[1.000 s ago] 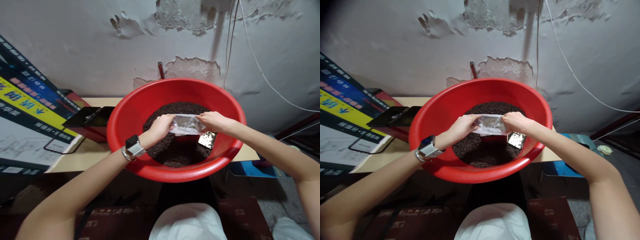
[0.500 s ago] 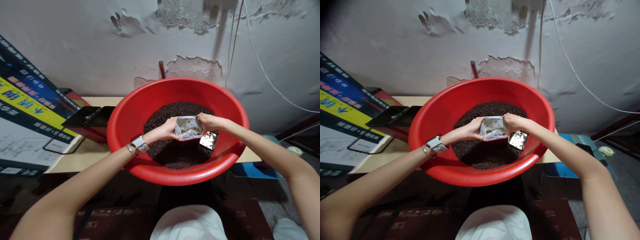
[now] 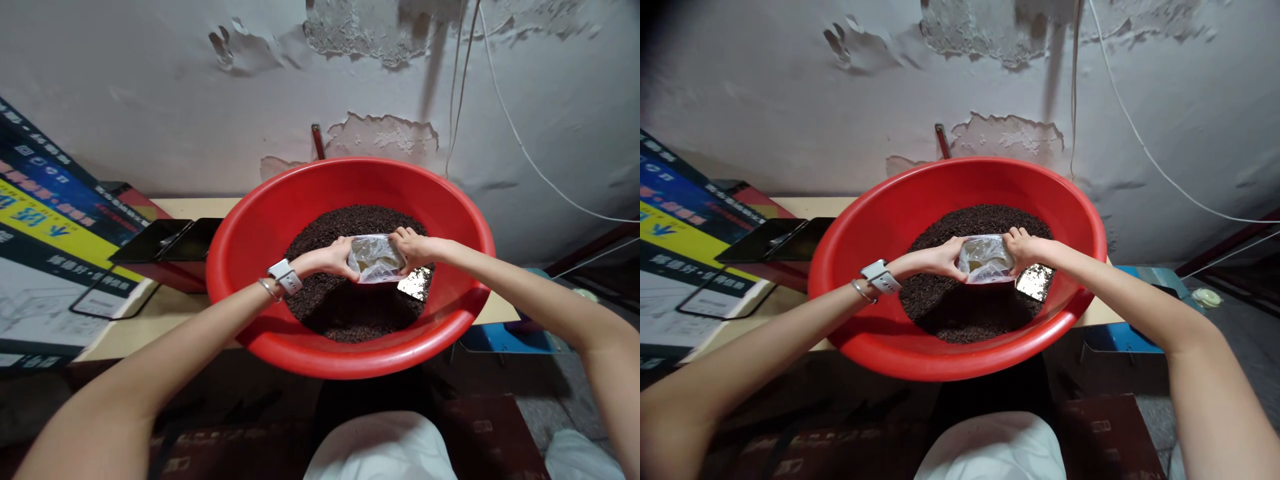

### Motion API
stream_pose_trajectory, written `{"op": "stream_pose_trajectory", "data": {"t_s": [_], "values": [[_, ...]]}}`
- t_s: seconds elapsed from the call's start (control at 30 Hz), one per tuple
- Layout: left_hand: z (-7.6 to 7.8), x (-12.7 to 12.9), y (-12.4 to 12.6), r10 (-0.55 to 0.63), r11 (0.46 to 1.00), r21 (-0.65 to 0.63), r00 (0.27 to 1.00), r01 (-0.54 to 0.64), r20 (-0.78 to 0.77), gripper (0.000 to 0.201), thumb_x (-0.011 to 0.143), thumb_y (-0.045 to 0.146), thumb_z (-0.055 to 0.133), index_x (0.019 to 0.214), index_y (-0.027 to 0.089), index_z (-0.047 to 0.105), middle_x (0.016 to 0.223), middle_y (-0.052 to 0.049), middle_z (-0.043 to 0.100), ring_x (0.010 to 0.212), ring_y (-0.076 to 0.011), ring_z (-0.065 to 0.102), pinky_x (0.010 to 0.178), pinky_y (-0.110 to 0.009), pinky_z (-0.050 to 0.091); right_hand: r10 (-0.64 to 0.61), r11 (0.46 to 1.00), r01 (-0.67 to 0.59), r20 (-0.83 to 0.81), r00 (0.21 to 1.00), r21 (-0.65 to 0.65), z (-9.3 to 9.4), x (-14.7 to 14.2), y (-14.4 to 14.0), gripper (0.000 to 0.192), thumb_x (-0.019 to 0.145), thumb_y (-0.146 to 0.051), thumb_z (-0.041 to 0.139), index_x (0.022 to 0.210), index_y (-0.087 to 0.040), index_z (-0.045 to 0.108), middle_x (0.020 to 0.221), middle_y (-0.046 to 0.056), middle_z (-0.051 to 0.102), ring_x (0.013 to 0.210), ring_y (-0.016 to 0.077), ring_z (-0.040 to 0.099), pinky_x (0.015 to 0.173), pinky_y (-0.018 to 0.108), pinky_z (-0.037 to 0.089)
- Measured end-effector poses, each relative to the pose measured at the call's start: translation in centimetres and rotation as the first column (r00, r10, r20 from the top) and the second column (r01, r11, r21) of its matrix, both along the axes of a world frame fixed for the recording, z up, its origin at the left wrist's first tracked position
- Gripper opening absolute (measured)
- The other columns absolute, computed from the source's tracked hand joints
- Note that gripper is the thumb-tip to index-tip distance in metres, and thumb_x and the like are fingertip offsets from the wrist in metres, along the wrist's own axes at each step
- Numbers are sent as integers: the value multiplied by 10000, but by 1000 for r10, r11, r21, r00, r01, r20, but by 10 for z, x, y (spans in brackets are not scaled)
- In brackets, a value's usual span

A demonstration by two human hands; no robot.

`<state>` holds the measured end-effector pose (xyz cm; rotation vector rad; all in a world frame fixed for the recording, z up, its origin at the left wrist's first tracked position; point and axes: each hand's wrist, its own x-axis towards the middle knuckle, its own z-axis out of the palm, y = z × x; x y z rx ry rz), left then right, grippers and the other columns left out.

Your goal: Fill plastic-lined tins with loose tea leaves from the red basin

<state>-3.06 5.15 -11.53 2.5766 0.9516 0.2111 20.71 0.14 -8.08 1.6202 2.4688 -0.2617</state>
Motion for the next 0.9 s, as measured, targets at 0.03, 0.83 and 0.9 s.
{"op": "stream_pose_trajectory", "data": {"t_s": [0.03,0.83,0.9], "values": [[0,-1,-2,-4,1000,-18,1000,4,15,931,560,438,794,1358,86,470,1309,-192,569,1210,-356,533,1059,-450,404,26,999,-27,-31,999,-24,-2,3,2,890,579,-305,863,1322,-66,435,1344,246,434,1273,386,444,1066,487,409],[18,-3,-33,85,957,289,983,-35,-162,907,672,634,691,1318,23,514,1232,-283,637,1151,-446,565,934,-507,421,-541,827,484,-641,545,-286,-5,11,13,139,794,-122,512,736,-130,638,678,83,696,594,168,653,600,271,545],[17,-4,-31,82,978,201,988,-55,-132,937,682,631,689,1369,35,468,1265,-259,626,1151,-414,583,928,-469,434,-569,806,495,-654,499,-324,-8,12,21,152,787,-130,503,677,-140,608,671,92,693,580,174,648,586,280,546]]}}
